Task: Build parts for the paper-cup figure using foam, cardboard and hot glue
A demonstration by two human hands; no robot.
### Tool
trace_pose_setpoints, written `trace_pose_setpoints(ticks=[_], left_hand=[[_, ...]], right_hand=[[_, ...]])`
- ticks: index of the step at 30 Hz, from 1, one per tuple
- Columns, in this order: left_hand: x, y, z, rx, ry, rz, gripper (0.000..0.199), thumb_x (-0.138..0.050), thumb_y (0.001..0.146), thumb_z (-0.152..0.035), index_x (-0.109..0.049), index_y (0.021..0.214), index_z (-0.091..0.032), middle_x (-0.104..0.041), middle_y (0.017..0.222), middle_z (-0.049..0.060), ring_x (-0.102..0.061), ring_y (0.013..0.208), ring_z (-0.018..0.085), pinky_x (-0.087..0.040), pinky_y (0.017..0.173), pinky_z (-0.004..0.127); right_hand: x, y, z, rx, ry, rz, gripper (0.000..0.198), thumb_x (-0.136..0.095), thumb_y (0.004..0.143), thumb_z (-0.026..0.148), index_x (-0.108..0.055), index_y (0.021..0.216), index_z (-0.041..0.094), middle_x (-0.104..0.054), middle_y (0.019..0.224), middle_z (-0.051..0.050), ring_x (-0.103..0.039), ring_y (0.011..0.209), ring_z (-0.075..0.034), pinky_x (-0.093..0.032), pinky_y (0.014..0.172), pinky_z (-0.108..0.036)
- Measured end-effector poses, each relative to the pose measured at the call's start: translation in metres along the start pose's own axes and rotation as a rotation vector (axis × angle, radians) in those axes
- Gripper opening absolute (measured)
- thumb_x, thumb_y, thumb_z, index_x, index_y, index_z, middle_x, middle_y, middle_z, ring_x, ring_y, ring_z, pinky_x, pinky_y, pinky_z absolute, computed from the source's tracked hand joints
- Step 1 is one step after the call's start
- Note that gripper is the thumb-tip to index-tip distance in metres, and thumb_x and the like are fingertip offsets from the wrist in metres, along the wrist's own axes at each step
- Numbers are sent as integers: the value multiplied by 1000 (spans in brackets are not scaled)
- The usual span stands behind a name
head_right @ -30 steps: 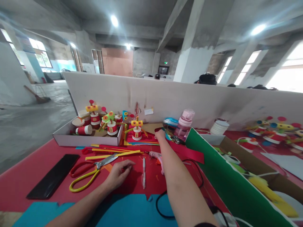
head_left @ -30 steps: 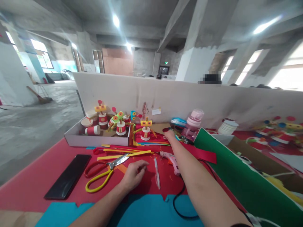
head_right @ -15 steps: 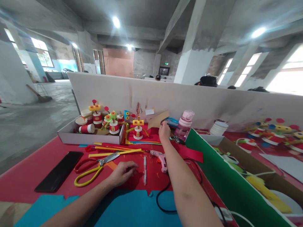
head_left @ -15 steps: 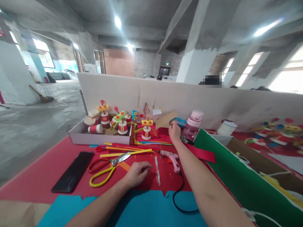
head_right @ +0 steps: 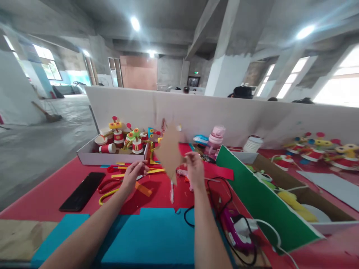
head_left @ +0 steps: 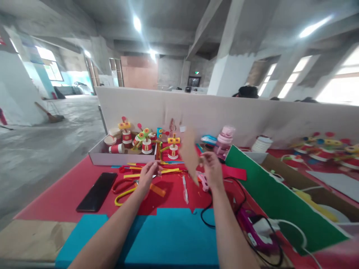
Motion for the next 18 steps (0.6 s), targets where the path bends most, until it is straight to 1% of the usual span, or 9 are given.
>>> trace_pose_setpoints(ticks=[1,3,5,6,9,11,13,15,18], left_hand=[[3,2,-1,101,-87,46,48,-54,80,-55,-66,104,-14,-70,79,7,-62,64,16,-47,61,26],[10,1,1,324,-213,108,60,-49,78,-66,-66,104,-16,-72,85,10,-68,75,22,-50,66,31],[17,-2,3,468,-269,130,63,-47,76,-70,-66,103,-17,-73,89,11,-69,85,27,-52,71,35],[19,-3,3,501,-282,137,63,-48,75,-70,-66,102,-17,-74,90,11,-69,87,29,-52,71,36],[23,-5,5,502,-215,142,52,-70,67,-54,-66,101,-15,-74,89,12,-70,81,29,-54,69,36],[23,-3,6,483,-120,126,48,-80,60,-37,-65,99,-13,-74,87,12,-71,72,26,-55,66,33],[21,-1,8,458,-77,78,47,-82,58,-28,-65,97,-11,-74,85,12,-70,67,23,-55,63,31],[20,1,9,414,-96,11,45,-82,60,-28,-64,98,-11,-74,85,11,-70,68,22,-56,63,30],[17,1,11,374,-131,-28,46,-81,61,-28,-63,101,-13,-74,89,10,-70,72,22,-57,66,30]], right_hand=[[-16,-10,-5,-45,63,121,19,-52,85,39,-53,93,22,-53,77,1,-48,58,-12,-42,52,-23],[-40,-25,-15,-51,113,250,14,-50,86,35,-53,91,22,-52,73,2,-48,60,-12,-40,54,-23],[-54,-36,-23,-10,71,273,12,-48,88,32,-54,91,22,-53,75,1,-49,64,-13,-40,58,-24],[-57,-40,-27,16,41,282,12,-48,89,30,-55,91,21,-54,76,0,-50,66,-13,-40,60,-24],[-58,-47,-31,65,-23,270,13,-47,90,29,-58,91,22,-57,81,-1,-52,72,-15,-41,67,-26],[-56,-48,-33,17,18,231,14,-50,89,31,-59,93,22,-57,80,0,-52,71,-14,-42,65,-25],[-55,-48,-39,-99,158,173,16,-53,88,36,-59,97,23,-55,74,2,-51,64,-13,-41,61,-24],[-58,-49,-46,-232,355,151,22,-56,86,43,-59,97,24,-57,71,2,-53,62,-12,-43,60,-24],[-70,-57,-56,-413,577,232,34,-54,83,55,-63,88,23,-64,74,-1,-60,70,-16,-47,66,-28]])
Point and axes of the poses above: each hand's wrist, its own y-axis towards the middle knuckle, its own x-axis out of the back of the hand, z = x × y, the point moved 4 cm from there along y, towards the middle knuckle
